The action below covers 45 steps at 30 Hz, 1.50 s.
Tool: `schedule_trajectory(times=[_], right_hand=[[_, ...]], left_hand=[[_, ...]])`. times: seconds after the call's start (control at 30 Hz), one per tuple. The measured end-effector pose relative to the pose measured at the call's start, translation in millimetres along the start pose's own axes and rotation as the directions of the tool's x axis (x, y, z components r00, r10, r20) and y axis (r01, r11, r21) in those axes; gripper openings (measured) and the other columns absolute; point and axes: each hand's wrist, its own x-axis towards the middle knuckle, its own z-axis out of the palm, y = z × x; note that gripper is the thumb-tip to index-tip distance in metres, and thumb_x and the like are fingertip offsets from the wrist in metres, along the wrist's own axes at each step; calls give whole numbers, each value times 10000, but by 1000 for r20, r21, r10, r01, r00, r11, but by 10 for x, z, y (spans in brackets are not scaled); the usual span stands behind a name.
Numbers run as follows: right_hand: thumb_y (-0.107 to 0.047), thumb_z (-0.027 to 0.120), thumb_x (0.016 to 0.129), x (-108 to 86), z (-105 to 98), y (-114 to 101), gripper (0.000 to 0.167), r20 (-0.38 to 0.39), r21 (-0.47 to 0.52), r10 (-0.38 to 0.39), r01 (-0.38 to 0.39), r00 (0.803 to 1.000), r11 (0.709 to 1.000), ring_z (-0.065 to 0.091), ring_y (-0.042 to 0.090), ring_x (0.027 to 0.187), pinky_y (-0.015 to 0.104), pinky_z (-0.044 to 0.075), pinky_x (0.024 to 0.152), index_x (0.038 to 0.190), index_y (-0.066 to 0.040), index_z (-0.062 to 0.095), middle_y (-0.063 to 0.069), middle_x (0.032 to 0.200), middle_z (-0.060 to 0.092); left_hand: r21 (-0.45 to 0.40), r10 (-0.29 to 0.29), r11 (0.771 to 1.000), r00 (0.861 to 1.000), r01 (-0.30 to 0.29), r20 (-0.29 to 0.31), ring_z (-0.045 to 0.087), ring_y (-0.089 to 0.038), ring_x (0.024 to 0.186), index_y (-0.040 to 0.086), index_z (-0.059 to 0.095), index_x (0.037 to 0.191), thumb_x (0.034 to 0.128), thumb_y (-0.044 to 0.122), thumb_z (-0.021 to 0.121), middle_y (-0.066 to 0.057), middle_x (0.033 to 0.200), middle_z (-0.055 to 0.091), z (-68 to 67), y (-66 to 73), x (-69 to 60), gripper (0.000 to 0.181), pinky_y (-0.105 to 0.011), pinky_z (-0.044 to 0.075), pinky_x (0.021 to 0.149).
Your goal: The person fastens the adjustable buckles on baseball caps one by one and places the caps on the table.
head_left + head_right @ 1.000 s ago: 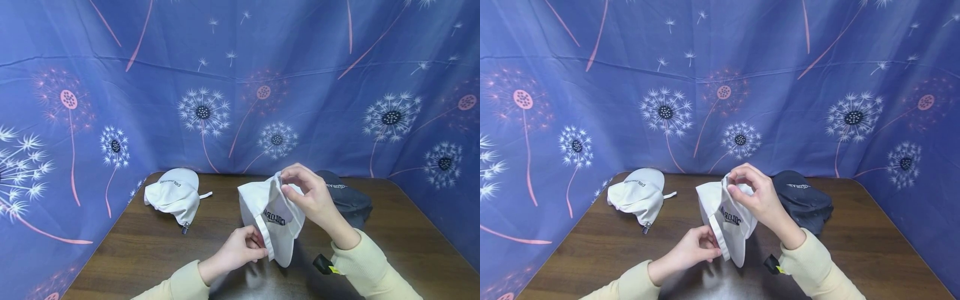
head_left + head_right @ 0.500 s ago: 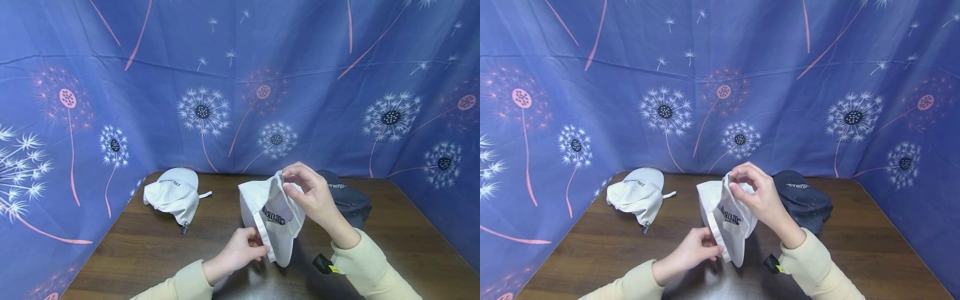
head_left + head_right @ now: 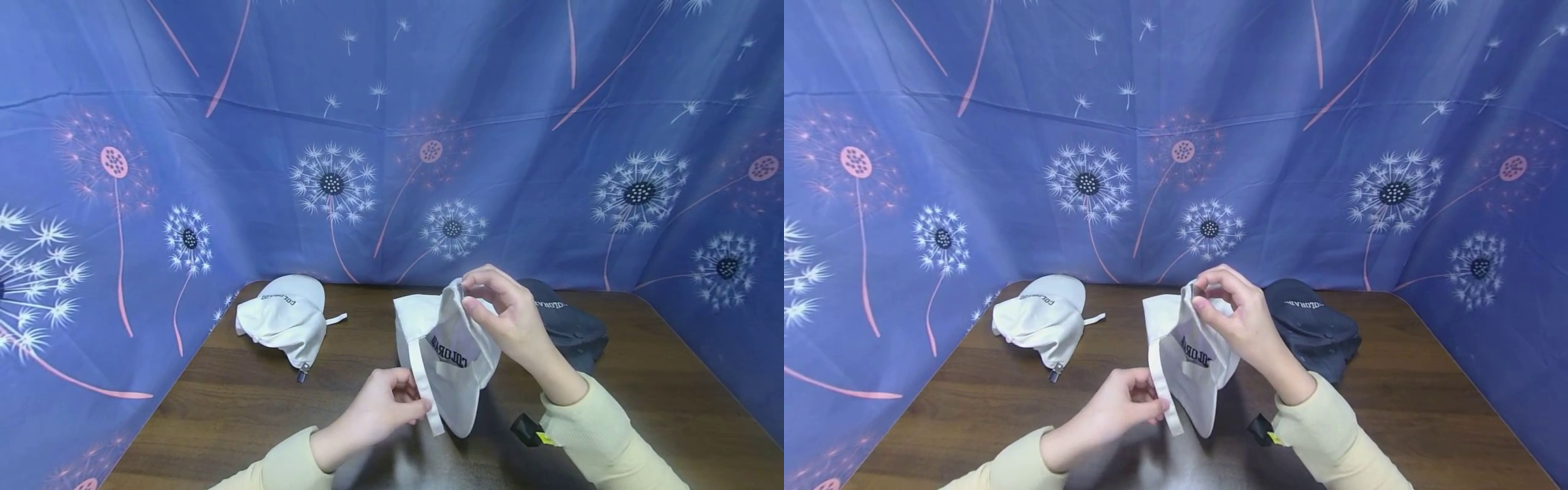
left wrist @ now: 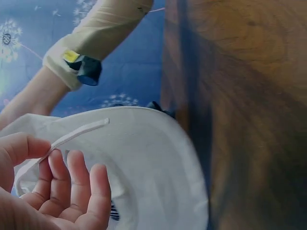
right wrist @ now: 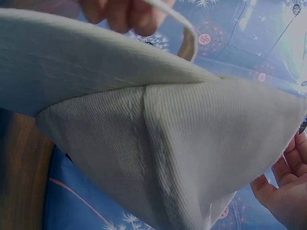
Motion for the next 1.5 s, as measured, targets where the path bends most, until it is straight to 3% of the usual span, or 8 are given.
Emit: schedule_trajectory(times=[0.2,0.5,0.8,1.0,1.3,1.5], right_hand=[[64,613,852,0,-11,24,142,-19,-13,-11,10,1000,1000,577,91,958,236,509,865,981,6,619,133,971,587],[42,606,868,3,-16,51,126,-39,-25,-3,2,999,1000,575,83,969,217,502,868,984,-4,618,131,987,586],[45,605,868,13,-19,74,134,-51,9,0,0,999,1000,567,95,969,220,494,889,994,-1,618,127,980,578],[38,603,873,10,-7,87,125,-55,14,10,-9,998,1000,565,92,971,221,493,891,998,39,608,120,980,579],[59,615,857,4,4,84,142,-61,52,22,-18,998,998,575,94,956,228,495,886,992,95,591,27,984,587],[68,641,834,5,30,44,158,-78,58,29,-24,997,998,577,118,950,254,504,877,986,31,620,73,975,591]], left_hand=[[43,19,999,999,-18,-26,554,-17,557,-39,608,782,789,55,702,-115,721,654,-82,146,-31,133,-170,482,553],[110,22,994,992,-8,-127,578,-47,638,18,627,766,776,100,719,-58,719,661,-179,352,-47,124,-196,467,603],[9,-1,1000,977,3,-215,591,-110,575,-13,656,824,790,74,715,-57,721,643,-326,526,13,110,-213,487,557],[-31,12,999,963,-22,-270,607,-151,588,-13,667,836,804,84,711,-44,727,651,-383,626,90,112,-270,527,611],[-133,59,984,926,-117,-373,583,-106,577,-59,675,841,790,22,706,13,673,634,-433,791,237,101,-301,534,603],[-234,64,956,904,-177,-422,556,-106,560,-101,634,840,808,13,687,17,638,601,-439,851,331,130,-272,520,574]])
